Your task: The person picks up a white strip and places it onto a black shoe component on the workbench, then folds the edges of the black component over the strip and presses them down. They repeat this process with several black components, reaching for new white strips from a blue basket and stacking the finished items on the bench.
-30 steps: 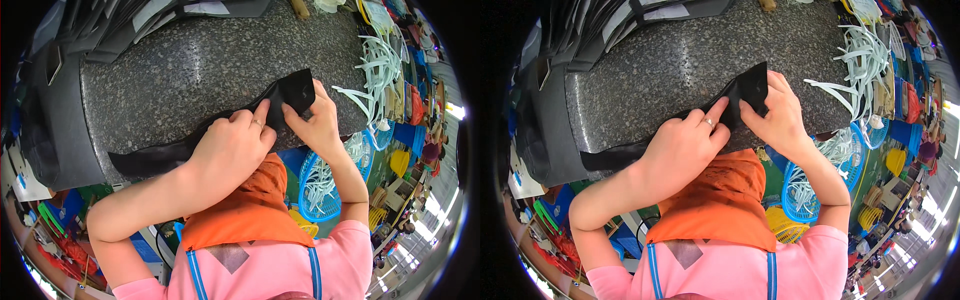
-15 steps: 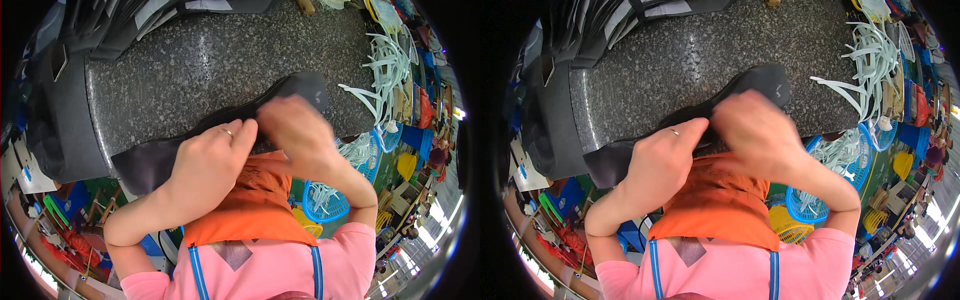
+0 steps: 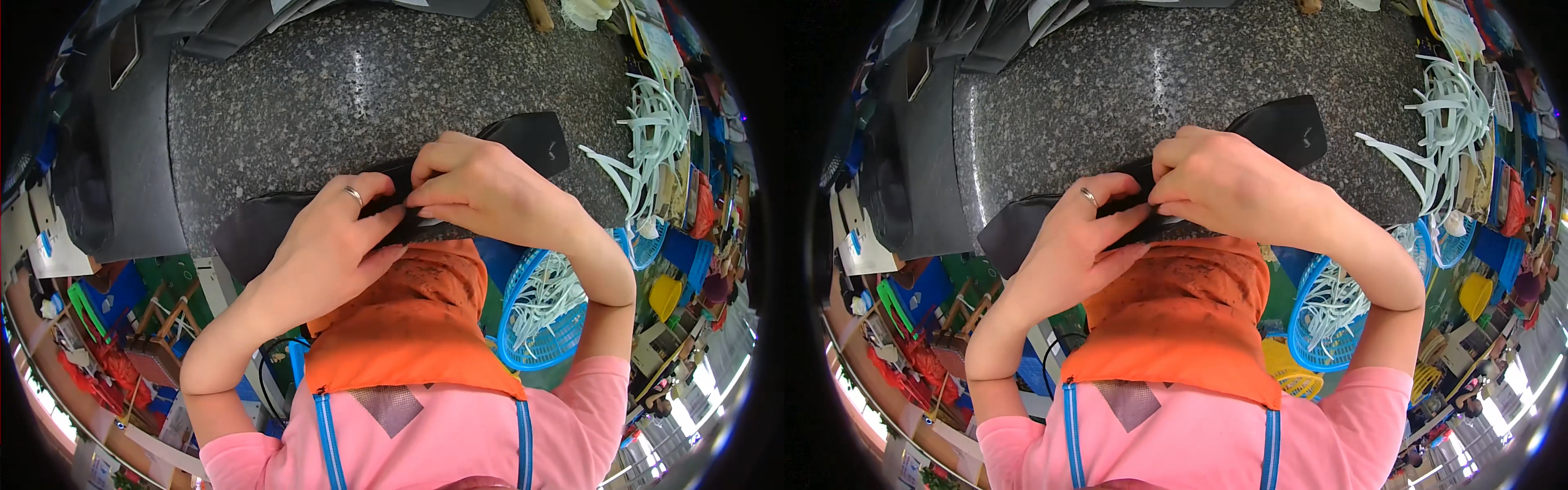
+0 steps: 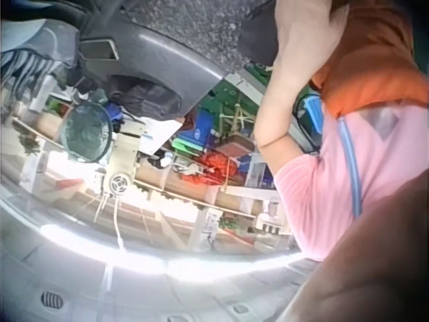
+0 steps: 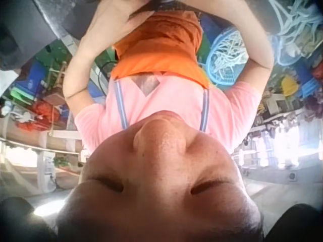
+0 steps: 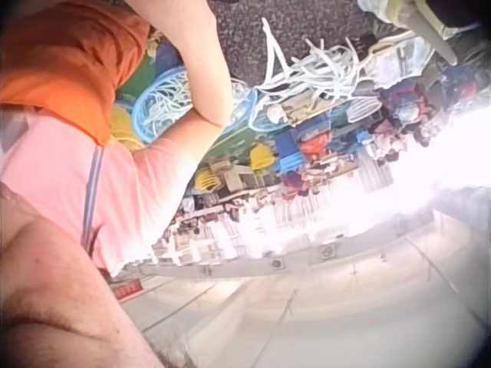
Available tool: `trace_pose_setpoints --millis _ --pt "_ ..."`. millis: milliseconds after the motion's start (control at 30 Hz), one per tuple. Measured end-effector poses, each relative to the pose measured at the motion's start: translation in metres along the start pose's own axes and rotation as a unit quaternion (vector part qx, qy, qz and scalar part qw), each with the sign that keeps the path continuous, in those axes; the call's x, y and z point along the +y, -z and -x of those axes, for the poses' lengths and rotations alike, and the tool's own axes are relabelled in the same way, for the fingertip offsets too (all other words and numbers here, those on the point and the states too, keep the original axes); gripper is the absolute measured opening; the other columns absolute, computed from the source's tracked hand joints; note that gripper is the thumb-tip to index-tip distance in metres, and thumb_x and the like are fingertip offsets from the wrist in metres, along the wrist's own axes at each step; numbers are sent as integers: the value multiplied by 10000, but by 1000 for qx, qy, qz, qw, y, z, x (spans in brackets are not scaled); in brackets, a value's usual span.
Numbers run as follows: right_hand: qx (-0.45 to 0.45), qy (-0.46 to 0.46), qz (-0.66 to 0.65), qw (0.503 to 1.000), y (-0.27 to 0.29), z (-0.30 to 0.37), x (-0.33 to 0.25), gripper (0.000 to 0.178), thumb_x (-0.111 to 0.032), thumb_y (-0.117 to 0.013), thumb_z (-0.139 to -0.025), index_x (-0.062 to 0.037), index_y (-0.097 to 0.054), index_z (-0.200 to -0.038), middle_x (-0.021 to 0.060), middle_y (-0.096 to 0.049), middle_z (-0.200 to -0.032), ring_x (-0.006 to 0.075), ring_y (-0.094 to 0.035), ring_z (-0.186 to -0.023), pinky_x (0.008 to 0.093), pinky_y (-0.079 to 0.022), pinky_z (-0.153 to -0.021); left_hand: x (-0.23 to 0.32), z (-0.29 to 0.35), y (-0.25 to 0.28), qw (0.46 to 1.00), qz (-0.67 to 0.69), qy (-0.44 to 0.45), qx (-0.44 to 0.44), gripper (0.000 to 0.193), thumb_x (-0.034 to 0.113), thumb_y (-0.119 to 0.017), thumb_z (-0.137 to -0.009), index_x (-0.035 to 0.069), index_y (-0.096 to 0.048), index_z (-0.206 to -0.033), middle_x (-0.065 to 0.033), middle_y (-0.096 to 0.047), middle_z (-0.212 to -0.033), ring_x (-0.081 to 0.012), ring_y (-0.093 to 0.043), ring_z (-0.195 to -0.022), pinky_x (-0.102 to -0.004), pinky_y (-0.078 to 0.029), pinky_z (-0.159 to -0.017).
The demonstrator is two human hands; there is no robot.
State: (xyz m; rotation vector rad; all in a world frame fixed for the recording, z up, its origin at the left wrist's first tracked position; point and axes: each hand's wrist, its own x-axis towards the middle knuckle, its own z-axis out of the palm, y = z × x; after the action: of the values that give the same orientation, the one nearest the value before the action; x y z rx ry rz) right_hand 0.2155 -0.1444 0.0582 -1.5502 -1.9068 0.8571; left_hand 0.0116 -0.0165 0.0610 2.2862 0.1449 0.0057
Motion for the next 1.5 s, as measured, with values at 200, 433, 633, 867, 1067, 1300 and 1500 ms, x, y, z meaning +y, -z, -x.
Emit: trace_pose_setpoints --millis 200,433,633,867,1067,1300,1500 --pt "18 63 56 996 -7 8 2 161 -73 -730 -719 -38 -709 -875 63 -626 -1003 276 -582 -938 368 -509 -792 -6 2 -6 994 -85 -62 0 373 90 -764 -739 35 -694 -1102 -137 -570 -1200 -332 -587 -1083 -418 -524 -889" --pt "13 101 53 993 -11 13 9 75 -124 -666 -738 -49 -666 -742 27 -620 -959 235 -562 -971 371 -466 -839 -2 0 -14 984 -145 -96 35 359 53 -756 -689 18 -702 -1042 -146 -577 -1159 -332 -603 -1045 -415 -537 -861" --pt "66 98 0 993 -23 19 14 82 -149 -706 -743 -77 -702 -782 9 -572 -843 206 -563 -856 358 -443 -786 2 2 -15 979 -181 -86 38 299 42 -707 -717 5 -702 -1013 -148 -580 -1142 -318 -613 -1034 -397 -543 -837" --pt "26 131 6 991 -12 22 12 200 -199 -778 -689 -95 -679 -828 23 -525 -808 227 -553 -816 364 -435 -768 13 7 -16 953 -287 -97 6 319 104 -641 -758 -19 -687 -1049 -161 -637 -1168 -294 -629 -1069 -394 -537 -936" --pt "72 29 166 983 -36 1 -22 233 -160 -709 -690 -85 -566 -858 60 -517 -889 243 -528 -829 367 -434 -752 -11 33 -21 971 -212 -76 75 415 135 -595 -816 37 -648 -1215 -135 -627 -1284 -277 -620 -1166 -447 -491 -1024" --pt "60 114 291 948 -45 0 -34 116 -154 -607 -699 -92 -553 -782 38 -476 -799 209 -506 -765 339 -431 -714 -52 85 16 945 -308 110 -4 840 212 -825 -666 144 -492 -1435 -109 -359 -1575 -307 -307 -1470 -546 -211 -1188" --pt "61 63 182 979 -32 -10 -38 187 -88 -723 -721 -61 -631 -882 59 -537 -832 225 -553 -789 321 -460 -733 -45 88 23 895 187 142 378 1127 161 -885 -649 58 -230 -1561 -171 -241 -1617 -292 -280 -1479 -523 -209 -1200"
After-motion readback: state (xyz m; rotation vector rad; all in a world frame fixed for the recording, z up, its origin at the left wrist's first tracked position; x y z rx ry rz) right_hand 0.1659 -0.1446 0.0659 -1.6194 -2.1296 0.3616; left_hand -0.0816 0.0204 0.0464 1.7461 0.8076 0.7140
